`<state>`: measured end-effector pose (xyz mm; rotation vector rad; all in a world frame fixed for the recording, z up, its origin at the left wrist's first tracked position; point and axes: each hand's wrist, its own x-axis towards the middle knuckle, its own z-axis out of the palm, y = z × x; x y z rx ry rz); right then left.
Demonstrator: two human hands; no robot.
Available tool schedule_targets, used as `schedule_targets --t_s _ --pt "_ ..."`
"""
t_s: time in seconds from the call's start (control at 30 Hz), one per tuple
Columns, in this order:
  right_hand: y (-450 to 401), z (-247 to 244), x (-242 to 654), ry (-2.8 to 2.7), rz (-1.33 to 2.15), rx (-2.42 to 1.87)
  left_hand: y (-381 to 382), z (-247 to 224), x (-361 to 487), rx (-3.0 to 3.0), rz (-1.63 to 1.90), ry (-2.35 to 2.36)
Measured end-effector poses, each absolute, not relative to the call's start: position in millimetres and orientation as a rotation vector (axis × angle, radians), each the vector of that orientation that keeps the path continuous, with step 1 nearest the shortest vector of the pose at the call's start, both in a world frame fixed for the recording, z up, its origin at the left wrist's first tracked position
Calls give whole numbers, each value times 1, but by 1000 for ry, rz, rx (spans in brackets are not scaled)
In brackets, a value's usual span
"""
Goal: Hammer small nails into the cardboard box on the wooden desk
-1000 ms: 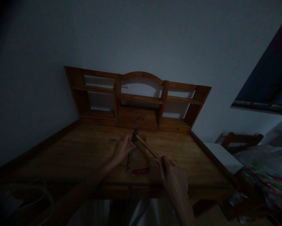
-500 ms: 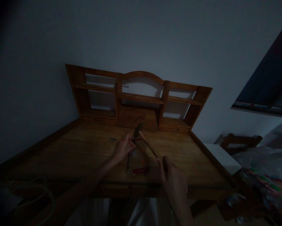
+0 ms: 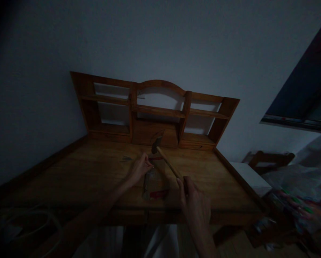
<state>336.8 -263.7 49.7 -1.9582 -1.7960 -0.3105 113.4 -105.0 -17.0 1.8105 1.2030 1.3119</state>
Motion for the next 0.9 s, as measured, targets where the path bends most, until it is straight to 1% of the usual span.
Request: schedule_targets --t_s 0.23,0.47,0.67,0.8,0.9 --pt "-269 40 335 -1919 -232 -1997 -106 -16 111 1894 1293 1207" --pt "-257 57 332 -1798 -290 -2009 -99 -26 111 1854 1287 1172" --pt "-248 56 324 -1826 -230 -2022 -125 -28 98 1883 1373 1251" --pt "-248 45 323 -1900 -205 -2049 -160 -41 79 1633 1482 1340" --pt "-248 47 325 -1840 -195 -2049 -180 -55 65 1403 1583 1334"
